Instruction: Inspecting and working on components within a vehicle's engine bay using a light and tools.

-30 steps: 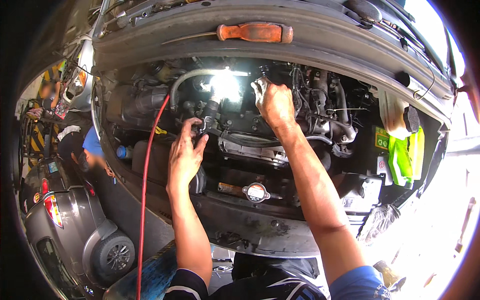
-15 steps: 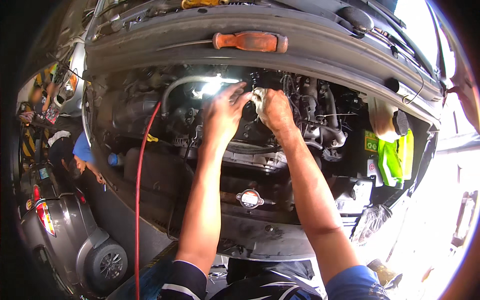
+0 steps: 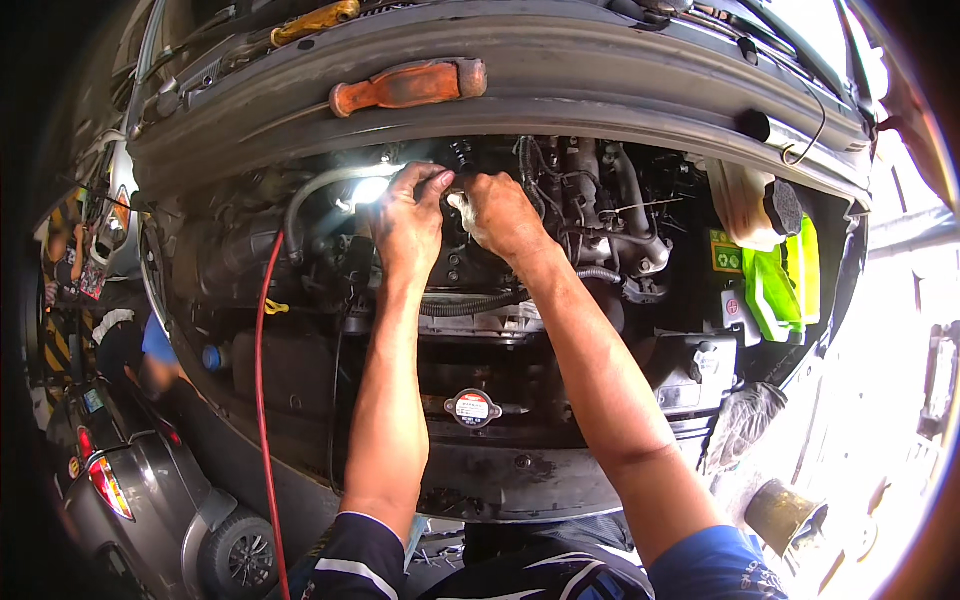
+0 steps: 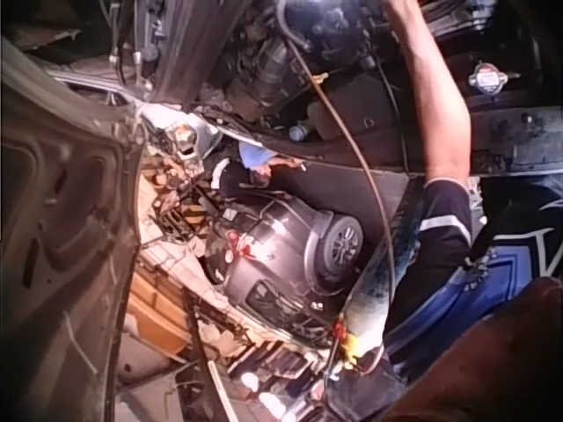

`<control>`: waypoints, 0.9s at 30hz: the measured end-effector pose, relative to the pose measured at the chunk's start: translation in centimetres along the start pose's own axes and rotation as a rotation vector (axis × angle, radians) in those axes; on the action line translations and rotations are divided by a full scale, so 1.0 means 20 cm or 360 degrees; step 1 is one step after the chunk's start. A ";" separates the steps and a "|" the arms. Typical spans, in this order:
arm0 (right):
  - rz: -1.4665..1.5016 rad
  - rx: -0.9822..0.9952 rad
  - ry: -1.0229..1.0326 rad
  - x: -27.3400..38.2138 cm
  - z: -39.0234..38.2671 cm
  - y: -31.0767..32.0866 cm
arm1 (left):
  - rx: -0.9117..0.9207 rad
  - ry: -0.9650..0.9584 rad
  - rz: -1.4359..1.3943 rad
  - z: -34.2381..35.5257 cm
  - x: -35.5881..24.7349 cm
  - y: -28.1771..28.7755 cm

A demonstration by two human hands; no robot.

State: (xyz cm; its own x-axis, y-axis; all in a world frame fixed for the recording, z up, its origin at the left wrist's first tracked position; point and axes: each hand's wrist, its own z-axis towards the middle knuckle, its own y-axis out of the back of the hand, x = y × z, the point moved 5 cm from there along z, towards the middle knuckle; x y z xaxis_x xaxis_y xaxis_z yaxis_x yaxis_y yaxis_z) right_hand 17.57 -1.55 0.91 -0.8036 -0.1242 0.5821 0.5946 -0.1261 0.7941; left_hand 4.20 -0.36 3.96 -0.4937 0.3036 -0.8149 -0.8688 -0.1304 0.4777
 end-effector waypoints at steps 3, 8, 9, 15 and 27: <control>0.0088 -0.0026 -0.0029 0.01 0.00 0.01 | 0.0020 -0.0017 0.0048 -0.01 -0.02 0.01; -0.0050 -0.0066 0.0006 0.02 -0.02 0.02 | 0.0057 -0.0109 0.0061 0.00 -0.02 0.02; -0.0084 -0.0060 0.0015 0.02 -0.02 0.02 | 0.0070 -0.0126 0.0072 0.00 -0.02 0.02; -0.0086 0.0029 0.0020 0.02 0.00 0.00 | 0.0187 -0.0102 0.0079 0.00 -0.02 0.03; -0.0202 -0.0009 -0.0039 0.05 -0.01 0.05 | 0.0159 -0.0038 0.0080 -0.01 -0.02 0.01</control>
State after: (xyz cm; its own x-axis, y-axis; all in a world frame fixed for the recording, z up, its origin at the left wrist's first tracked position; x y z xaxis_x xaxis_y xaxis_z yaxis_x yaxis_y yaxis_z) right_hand 17.38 -1.91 2.20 -0.8726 -0.0830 0.4813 0.4884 -0.1451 0.8605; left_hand 4.15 -0.76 4.36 -0.5342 0.3216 -0.7818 -0.8343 -0.0517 0.5489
